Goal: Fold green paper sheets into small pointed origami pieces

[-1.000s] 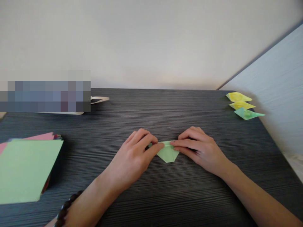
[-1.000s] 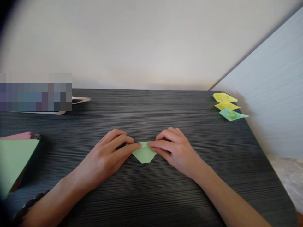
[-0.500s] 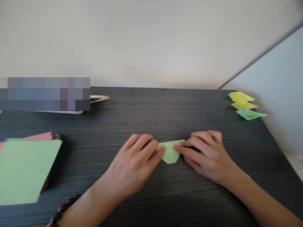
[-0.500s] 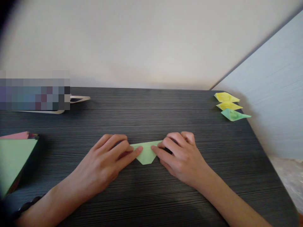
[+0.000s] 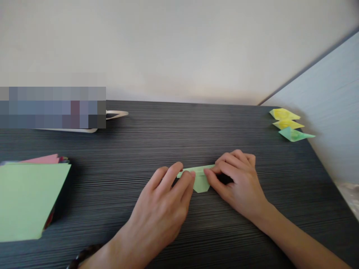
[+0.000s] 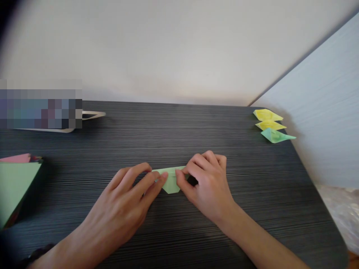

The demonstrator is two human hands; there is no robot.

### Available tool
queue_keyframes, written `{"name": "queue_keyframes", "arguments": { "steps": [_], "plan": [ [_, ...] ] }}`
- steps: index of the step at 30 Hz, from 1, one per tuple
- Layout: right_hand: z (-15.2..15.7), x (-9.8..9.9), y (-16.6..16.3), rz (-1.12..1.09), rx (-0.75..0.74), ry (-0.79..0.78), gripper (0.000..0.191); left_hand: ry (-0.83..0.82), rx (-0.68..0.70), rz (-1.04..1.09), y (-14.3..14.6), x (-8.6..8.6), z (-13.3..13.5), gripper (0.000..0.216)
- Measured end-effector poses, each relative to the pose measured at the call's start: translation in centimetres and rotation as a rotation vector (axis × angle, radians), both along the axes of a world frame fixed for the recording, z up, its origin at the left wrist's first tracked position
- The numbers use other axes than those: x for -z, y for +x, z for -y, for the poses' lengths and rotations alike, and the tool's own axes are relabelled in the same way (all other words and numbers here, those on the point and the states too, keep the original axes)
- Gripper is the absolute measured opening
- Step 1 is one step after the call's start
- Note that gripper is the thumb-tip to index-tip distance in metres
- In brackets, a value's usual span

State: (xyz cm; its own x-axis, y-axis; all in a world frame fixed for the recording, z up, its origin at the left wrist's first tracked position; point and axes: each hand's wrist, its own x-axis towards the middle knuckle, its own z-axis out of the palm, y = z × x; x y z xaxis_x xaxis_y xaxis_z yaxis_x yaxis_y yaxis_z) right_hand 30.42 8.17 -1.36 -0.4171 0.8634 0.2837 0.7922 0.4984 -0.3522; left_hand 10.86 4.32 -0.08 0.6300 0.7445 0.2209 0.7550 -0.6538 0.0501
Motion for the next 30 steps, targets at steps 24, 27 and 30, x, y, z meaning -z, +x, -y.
{"name": "queue_keyframes", "arguments": {
  "steps": [24,27,30],
  "plan": [
    [0.2,0.4,1.5,-0.081,0.074,-0.203,0.013,-0.021,-0.066,0.042,0.4,0.3,0.1,0.03],
    [0.1,0.2,1.7,-0.094,0.062,-0.235,0.012,-0.041,-0.062,0.049,0.3,0.3,0.2,0.031],
    [0.0,0.0,1.9,-0.118,0.049,-0.266,0.013,-0.058,-0.065,0.056,0.2,0.3,0.2,0.031]
  ]
}}
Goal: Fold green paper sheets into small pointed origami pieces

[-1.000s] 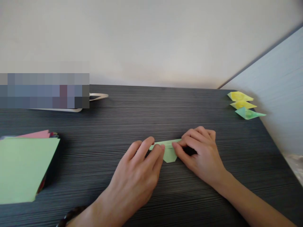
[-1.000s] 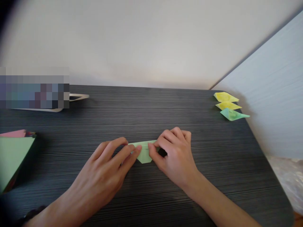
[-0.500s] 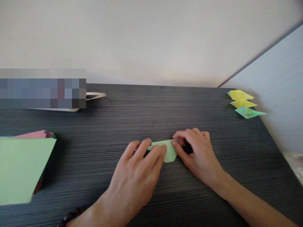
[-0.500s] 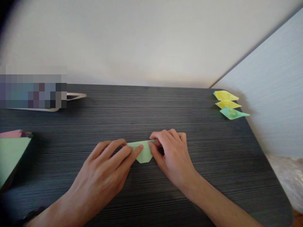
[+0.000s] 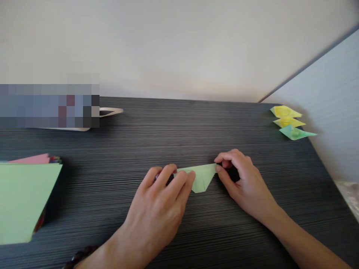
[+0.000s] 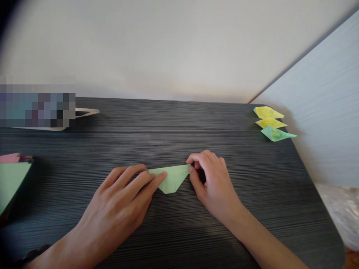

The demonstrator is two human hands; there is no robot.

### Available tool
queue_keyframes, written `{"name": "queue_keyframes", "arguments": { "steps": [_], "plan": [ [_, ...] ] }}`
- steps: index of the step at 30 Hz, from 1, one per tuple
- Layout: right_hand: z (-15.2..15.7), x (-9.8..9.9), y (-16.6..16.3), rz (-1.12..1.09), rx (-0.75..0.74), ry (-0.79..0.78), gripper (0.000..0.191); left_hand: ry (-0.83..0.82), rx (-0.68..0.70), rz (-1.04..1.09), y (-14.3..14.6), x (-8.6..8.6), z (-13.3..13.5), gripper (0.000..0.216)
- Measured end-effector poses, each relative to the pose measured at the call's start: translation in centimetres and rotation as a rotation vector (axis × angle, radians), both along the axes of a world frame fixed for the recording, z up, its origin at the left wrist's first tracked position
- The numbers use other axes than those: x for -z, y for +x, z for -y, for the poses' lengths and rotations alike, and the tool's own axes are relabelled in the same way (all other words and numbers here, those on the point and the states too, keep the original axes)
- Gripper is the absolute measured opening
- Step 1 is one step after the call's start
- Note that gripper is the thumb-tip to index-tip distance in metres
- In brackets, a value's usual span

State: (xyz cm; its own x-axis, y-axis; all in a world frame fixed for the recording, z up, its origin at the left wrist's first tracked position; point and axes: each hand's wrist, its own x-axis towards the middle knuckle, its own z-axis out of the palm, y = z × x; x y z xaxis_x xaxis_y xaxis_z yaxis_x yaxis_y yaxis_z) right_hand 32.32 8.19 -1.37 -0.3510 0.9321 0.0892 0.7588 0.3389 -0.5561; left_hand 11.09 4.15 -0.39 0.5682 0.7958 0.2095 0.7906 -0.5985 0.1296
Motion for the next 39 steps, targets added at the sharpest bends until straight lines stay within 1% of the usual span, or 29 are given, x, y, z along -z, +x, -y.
{"name": "queue_keyframes", "arguments": {
  "steps": [10,17,23,27,32,35,39],
  "plan": [
    [-0.1,0.2,0.4,-0.055,0.005,-0.018,0.016,-0.085,0.021,0.017,-0.3,0.2,-0.3,0.036],
    [-0.2,0.4,0.3,-0.026,-0.001,0.004,0.015,-0.085,0.028,0.03,-0.4,0.3,-0.3,0.035],
    [-0.2,0.3,0.4,-0.058,-0.013,-0.02,0.019,-0.098,0.02,0.029,-0.3,0.1,-0.3,0.035],
    [-0.2,0.4,0.2,-0.068,-0.005,0.007,0.019,-0.102,0.016,0.024,-0.3,0.1,-0.4,0.036],
    [-0.1,0.6,-0.5,0.003,0.012,0.07,0.018,-0.095,0.004,0.04,-0.2,0.4,-0.4,0.036],
    [-0.1,0.5,-0.7,0.057,0.0,0.08,0.017,-0.102,0.008,0.034,-0.1,0.4,-0.4,0.036],
    [-0.2,0.5,-0.5,0.066,-0.039,0.072,0.015,-0.046,-0.015,0.035,-0.1,0.2,-0.4,0.031]
  ]
}}
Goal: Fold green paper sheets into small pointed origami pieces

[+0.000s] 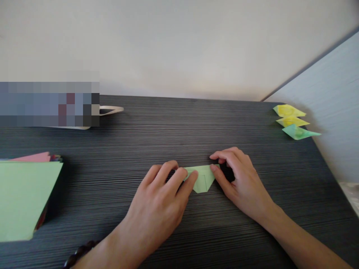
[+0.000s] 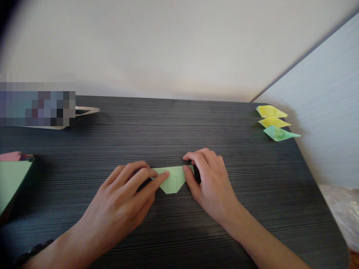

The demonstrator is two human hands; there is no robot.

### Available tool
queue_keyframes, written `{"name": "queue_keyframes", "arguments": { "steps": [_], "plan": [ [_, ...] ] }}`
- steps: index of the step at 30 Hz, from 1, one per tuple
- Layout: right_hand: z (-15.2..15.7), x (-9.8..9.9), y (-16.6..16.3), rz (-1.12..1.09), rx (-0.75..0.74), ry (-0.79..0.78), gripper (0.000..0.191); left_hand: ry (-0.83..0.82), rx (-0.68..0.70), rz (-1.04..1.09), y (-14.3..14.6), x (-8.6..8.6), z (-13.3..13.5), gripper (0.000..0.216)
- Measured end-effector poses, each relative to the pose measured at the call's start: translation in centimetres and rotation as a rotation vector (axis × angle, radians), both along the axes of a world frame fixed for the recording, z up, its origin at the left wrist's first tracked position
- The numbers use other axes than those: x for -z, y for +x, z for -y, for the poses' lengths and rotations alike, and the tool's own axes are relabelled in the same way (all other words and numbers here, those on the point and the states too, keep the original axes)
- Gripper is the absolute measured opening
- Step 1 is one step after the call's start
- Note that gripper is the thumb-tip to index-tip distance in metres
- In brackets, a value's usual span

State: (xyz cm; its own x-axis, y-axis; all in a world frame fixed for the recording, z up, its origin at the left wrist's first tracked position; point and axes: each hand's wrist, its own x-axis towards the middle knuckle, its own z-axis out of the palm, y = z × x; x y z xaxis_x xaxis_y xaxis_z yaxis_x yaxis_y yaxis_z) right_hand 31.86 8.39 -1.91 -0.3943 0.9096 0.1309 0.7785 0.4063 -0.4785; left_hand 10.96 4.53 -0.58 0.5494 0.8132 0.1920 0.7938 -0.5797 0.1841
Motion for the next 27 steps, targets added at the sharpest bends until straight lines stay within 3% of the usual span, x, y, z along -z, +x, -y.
{"name": "queue_keyframes", "arguments": {
  "steps": [11,17,27],
  "plan": [
    [0.2,0.2,0.1,0.038,-0.051,0.009,0.02,0.014,-0.064,0.092,-0.6,-0.1,-0.6,0.017],
    [0.7,0.3,-1.1,0.022,-0.116,0.015,0.018,-0.193,-0.346,0.202,0.4,0.3,-1.4,0.015],
    [0.8,0.3,-1.3,0.029,-0.131,0.015,0.018,-0.199,-0.413,0.223,0.8,0.4,-1.6,0.022]
  ]
}}
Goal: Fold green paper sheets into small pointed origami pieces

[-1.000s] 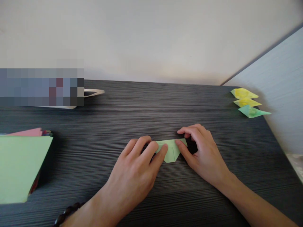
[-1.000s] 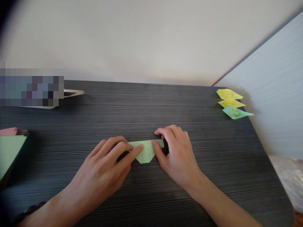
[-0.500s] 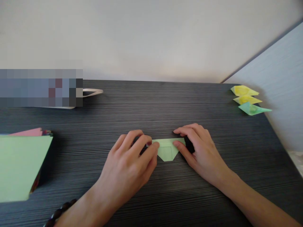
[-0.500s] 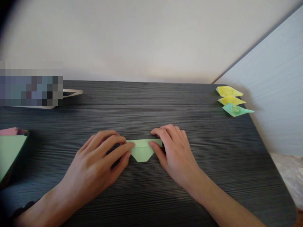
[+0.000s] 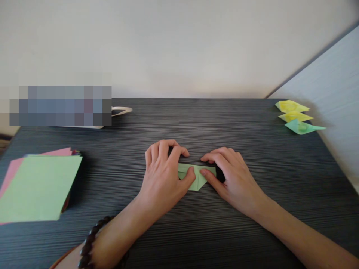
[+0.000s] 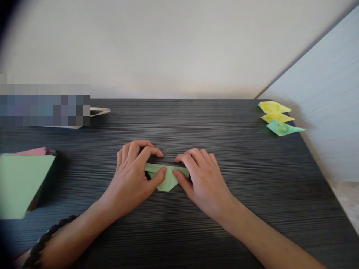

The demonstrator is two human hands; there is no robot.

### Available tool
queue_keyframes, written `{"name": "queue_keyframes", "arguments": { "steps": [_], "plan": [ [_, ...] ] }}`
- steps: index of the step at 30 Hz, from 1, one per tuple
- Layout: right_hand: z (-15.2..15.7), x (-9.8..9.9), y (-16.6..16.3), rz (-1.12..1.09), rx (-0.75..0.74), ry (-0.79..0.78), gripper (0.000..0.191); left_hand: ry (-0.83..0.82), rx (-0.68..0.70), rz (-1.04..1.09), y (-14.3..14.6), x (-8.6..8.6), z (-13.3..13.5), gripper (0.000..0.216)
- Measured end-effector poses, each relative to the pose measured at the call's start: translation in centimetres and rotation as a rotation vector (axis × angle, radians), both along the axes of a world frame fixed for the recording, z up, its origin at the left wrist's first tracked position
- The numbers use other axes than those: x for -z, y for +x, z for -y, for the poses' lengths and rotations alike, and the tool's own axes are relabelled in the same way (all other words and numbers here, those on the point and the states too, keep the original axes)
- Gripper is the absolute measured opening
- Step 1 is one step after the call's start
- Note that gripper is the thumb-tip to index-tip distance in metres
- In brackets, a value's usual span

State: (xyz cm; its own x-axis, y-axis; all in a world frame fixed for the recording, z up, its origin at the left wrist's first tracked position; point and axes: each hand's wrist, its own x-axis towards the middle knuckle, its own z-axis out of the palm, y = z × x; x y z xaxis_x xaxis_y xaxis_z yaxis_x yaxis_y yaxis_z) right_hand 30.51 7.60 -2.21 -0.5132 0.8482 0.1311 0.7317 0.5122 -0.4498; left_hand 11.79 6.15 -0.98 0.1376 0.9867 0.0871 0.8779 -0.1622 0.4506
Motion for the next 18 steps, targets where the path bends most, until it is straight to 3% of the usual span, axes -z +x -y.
{"name": "queue_keyframes", "arguments": {
  "steps": [6,18],
  "plan": [
    [-0.2,0.0,0.3,0.001,-0.007,-0.029,0.019,-0.039,0.017,0.046,-0.6,-0.2,-0.3,0.019],
    [-0.3,0.0,0.9,0.014,-0.012,-0.039,0.018,-0.172,0.18,0.104,-3.5,-0.7,-0.7,0.023]
  ]
}}
